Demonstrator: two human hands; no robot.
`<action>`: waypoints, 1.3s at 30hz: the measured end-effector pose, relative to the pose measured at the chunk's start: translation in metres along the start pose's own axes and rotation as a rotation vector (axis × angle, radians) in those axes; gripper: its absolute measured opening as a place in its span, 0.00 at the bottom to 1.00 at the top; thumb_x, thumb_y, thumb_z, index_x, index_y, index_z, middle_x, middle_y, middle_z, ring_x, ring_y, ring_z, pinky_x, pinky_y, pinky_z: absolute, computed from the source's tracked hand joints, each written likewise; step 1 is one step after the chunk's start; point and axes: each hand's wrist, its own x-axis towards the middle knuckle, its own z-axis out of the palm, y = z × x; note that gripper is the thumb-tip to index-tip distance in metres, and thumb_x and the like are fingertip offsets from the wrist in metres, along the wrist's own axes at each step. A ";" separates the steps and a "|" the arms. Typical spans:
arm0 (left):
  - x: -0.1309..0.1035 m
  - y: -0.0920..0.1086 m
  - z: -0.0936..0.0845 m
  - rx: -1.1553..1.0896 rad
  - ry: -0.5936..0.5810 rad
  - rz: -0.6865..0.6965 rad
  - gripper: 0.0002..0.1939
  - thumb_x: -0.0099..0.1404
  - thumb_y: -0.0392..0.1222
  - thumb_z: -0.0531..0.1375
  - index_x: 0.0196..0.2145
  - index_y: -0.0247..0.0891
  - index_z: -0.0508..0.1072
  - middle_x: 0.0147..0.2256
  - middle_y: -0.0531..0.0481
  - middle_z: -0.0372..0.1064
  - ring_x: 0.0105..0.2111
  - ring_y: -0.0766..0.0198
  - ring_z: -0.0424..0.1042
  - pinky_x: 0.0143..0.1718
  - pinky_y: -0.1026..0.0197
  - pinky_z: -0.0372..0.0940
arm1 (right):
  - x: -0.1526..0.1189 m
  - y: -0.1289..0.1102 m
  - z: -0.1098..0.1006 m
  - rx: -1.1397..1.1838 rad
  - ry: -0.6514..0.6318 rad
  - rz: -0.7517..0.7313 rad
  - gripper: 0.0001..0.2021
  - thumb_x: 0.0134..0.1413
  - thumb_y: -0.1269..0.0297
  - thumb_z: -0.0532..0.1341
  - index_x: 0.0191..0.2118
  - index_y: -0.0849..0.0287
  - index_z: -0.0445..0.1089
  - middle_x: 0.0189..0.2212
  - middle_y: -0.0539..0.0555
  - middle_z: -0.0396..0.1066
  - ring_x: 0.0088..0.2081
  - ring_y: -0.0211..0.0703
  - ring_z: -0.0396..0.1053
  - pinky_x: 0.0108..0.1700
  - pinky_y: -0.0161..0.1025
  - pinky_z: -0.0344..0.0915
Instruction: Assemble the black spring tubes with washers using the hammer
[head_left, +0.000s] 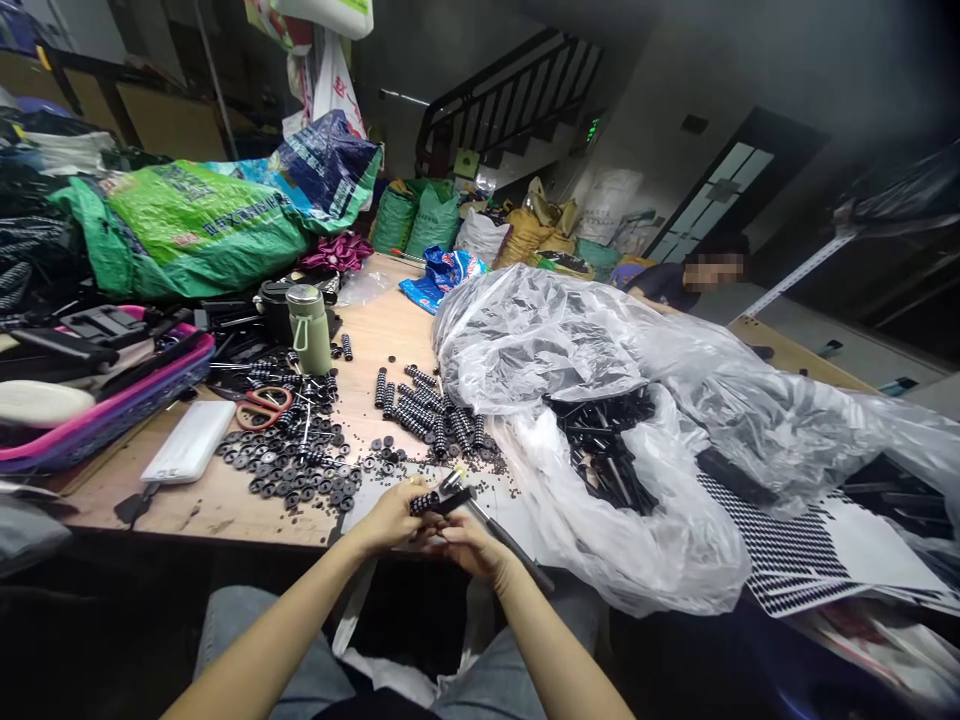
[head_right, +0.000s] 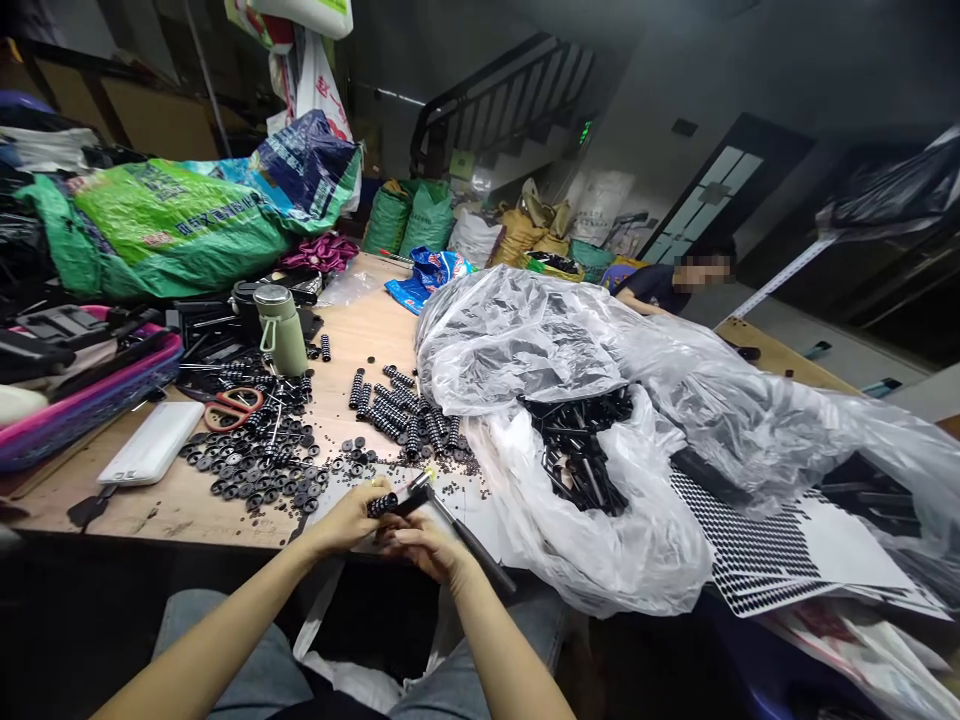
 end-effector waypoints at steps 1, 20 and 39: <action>-0.002 -0.007 0.001 0.084 0.056 -0.020 0.05 0.54 0.39 0.55 0.24 0.37 0.68 0.28 0.52 0.60 0.30 0.66 0.61 0.32 0.66 0.57 | 0.004 0.005 -0.001 -0.047 0.062 -0.039 0.26 0.34 0.55 0.65 0.43 0.57 0.64 0.39 0.55 0.65 0.42 0.45 0.63 0.44 0.42 0.59; -0.035 -0.044 0.004 0.799 0.189 0.019 0.16 0.58 0.37 0.53 0.46 0.39 0.63 0.39 0.44 0.63 0.43 0.56 0.59 0.44 0.52 0.55 | 0.011 0.010 -0.005 -1.163 0.494 -0.116 0.40 0.28 0.56 0.65 0.52 0.62 0.54 0.51 0.60 0.55 0.53 0.53 0.51 0.54 0.48 0.48; -0.001 -0.005 0.002 -0.969 0.714 -0.213 0.19 0.56 0.54 0.53 0.38 0.37 0.62 0.22 0.56 0.61 0.21 0.70 0.64 0.25 0.65 0.62 | -0.011 0.030 0.000 -1.517 0.636 0.085 0.48 0.24 0.66 0.64 0.57 0.68 0.44 0.54 0.65 0.45 0.56 0.57 0.45 0.54 0.45 0.50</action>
